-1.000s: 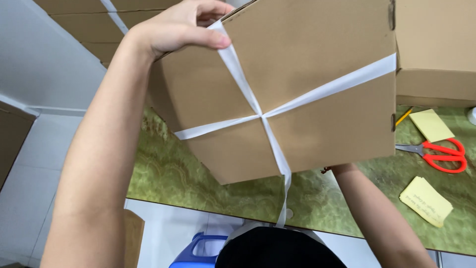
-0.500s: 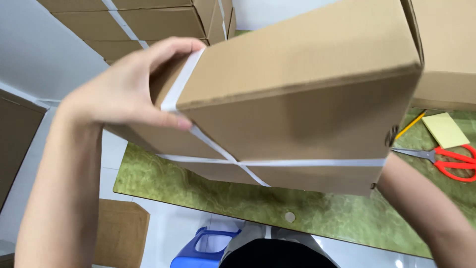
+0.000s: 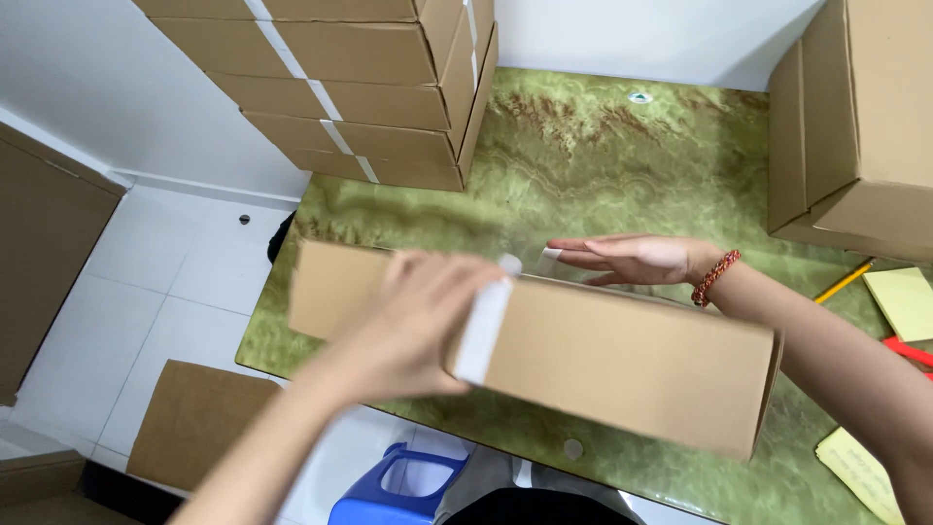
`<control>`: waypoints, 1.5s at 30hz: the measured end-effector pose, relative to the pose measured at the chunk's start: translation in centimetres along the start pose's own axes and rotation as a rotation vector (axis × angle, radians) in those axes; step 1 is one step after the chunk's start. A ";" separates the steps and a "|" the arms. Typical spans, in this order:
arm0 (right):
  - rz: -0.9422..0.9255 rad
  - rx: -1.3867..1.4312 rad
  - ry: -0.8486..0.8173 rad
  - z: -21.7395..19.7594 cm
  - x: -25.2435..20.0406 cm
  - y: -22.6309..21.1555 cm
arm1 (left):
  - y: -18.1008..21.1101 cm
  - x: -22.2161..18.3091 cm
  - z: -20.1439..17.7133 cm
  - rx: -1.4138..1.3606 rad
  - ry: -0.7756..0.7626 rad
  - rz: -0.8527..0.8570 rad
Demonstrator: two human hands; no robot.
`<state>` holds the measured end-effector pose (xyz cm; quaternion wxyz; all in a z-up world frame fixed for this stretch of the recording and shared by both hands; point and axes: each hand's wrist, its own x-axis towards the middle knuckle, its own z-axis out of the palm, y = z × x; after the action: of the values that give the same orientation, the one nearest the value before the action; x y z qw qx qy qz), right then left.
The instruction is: The person wraps a rolled white item in a clear plastic bag, places it inside a cardboard box, and closes the box. They then secure the box by tying a white ribbon around it in a cross pattern and finishing with a bow on top.
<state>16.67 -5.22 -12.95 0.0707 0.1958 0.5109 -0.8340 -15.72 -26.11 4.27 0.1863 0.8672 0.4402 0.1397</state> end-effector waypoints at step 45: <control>-0.388 -0.106 1.140 10.7 5.8 8.9 | -0.6 -0.8 27.1 0.318 0.405 -0.116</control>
<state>11.52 -18.34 -18.28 -0.3583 0.5113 0.5356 -0.5687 -5.54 -31.88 -20.22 -0.0366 0.8132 0.5339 0.2288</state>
